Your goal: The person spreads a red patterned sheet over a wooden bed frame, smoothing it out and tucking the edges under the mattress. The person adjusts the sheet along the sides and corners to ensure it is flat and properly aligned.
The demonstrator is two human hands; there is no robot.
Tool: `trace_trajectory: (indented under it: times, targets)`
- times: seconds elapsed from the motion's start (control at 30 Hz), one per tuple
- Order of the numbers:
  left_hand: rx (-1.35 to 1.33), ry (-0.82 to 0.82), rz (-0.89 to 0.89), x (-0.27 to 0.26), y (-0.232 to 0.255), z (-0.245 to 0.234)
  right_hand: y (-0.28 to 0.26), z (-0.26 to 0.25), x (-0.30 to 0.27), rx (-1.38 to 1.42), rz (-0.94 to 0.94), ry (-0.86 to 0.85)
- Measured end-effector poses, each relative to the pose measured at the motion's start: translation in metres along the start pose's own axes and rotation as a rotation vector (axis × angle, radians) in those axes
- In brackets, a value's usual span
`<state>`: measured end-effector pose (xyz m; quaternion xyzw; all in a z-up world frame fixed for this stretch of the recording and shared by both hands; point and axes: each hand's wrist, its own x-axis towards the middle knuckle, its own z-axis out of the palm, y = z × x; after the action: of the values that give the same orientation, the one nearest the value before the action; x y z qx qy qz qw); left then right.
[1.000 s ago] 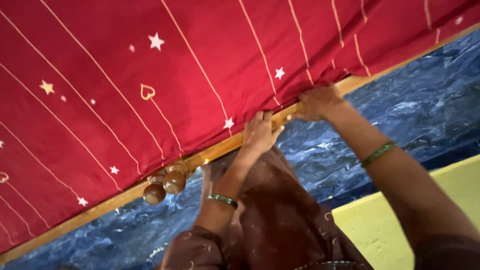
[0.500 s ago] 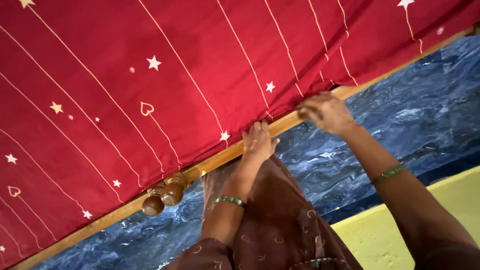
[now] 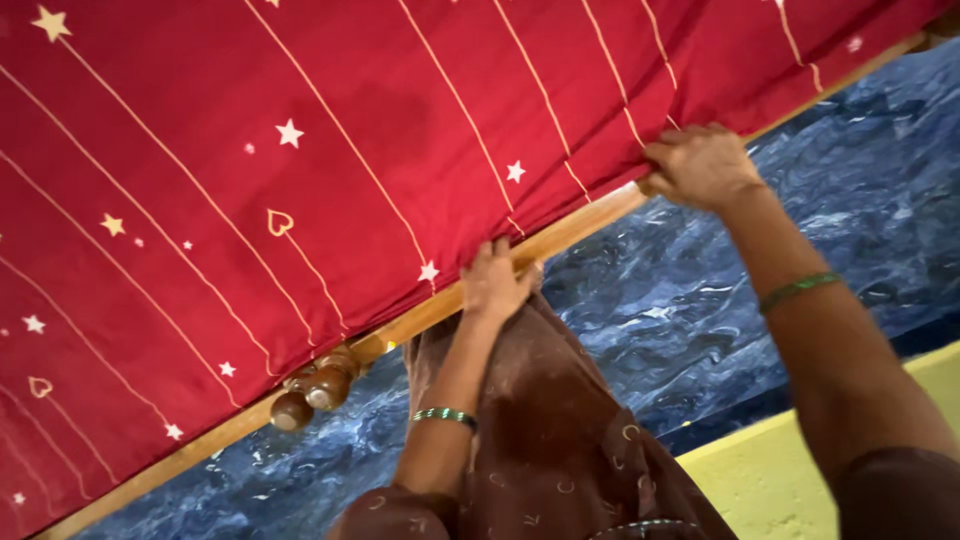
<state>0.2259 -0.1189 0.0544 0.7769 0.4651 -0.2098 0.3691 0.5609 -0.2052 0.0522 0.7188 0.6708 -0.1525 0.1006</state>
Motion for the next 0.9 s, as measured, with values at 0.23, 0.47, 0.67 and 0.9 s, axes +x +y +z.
trace_trajectory:
  times: [0.23, 0.47, 0.67, 0.9]
  targets:
    - [-0.193, 0.205, 0.307, 0.044, 0.054, -0.010, 0.003, -0.004, -0.032, 0.040, 0.034, 0.070]
    - [0.024, -0.193, 0.208, 0.069, 0.100, 0.016, 0.012, -0.020, -0.008, 0.055, 0.193, -0.327]
    - [-0.151, -0.259, 0.131, 0.078, 0.094, 0.015, -0.005, -0.052, 0.049, -0.010, 0.322, -0.897]
    - [-0.500, -0.089, 0.302, 0.092, 0.075, 0.056, -0.003, 0.001, 0.068, -0.040, 0.285, -1.015]
